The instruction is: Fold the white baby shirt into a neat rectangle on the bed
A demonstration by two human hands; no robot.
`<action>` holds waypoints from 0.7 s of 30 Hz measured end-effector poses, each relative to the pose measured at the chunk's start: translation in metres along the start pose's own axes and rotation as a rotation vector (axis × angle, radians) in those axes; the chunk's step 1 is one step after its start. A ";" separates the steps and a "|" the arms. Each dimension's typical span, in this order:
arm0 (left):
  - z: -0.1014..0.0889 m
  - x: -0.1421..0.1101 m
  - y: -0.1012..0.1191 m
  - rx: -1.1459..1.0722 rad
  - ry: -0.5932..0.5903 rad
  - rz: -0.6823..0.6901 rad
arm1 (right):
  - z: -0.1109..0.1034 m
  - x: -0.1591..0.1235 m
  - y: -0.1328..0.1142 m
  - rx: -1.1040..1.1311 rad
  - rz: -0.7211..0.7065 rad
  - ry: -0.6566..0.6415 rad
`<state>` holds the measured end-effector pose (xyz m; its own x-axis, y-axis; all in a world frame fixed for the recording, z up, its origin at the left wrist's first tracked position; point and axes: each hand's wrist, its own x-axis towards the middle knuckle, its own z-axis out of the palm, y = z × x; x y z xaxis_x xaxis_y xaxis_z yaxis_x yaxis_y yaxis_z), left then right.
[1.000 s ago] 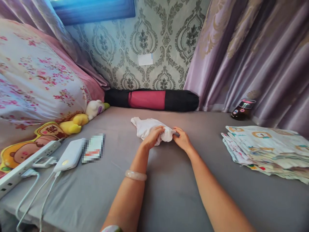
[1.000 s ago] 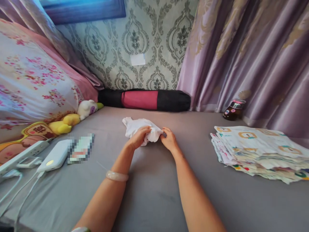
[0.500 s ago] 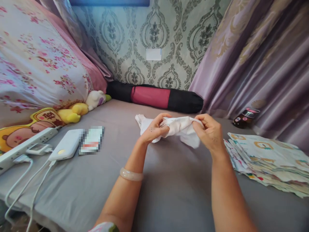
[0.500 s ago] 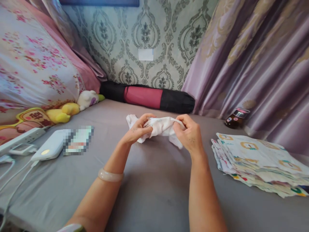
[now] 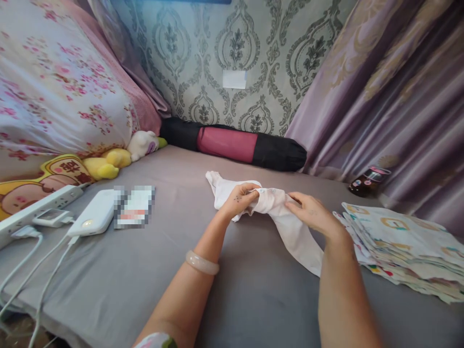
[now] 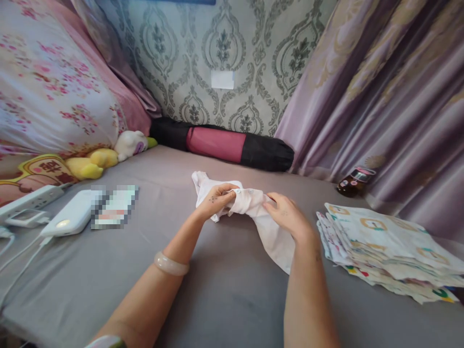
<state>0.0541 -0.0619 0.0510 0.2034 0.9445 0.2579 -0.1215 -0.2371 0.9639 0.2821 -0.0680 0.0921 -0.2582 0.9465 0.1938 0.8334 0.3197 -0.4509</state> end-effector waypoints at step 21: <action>-0.013 0.001 0.020 0.305 0.336 0.127 | 0.015 0.016 -0.007 0.306 0.240 0.636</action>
<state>0.0397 -0.0630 0.0696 -0.1261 0.9131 0.3878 0.1759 -0.3641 0.9146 0.2647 -0.0539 0.0852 0.3243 0.8124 0.4845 0.6341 0.1934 -0.7487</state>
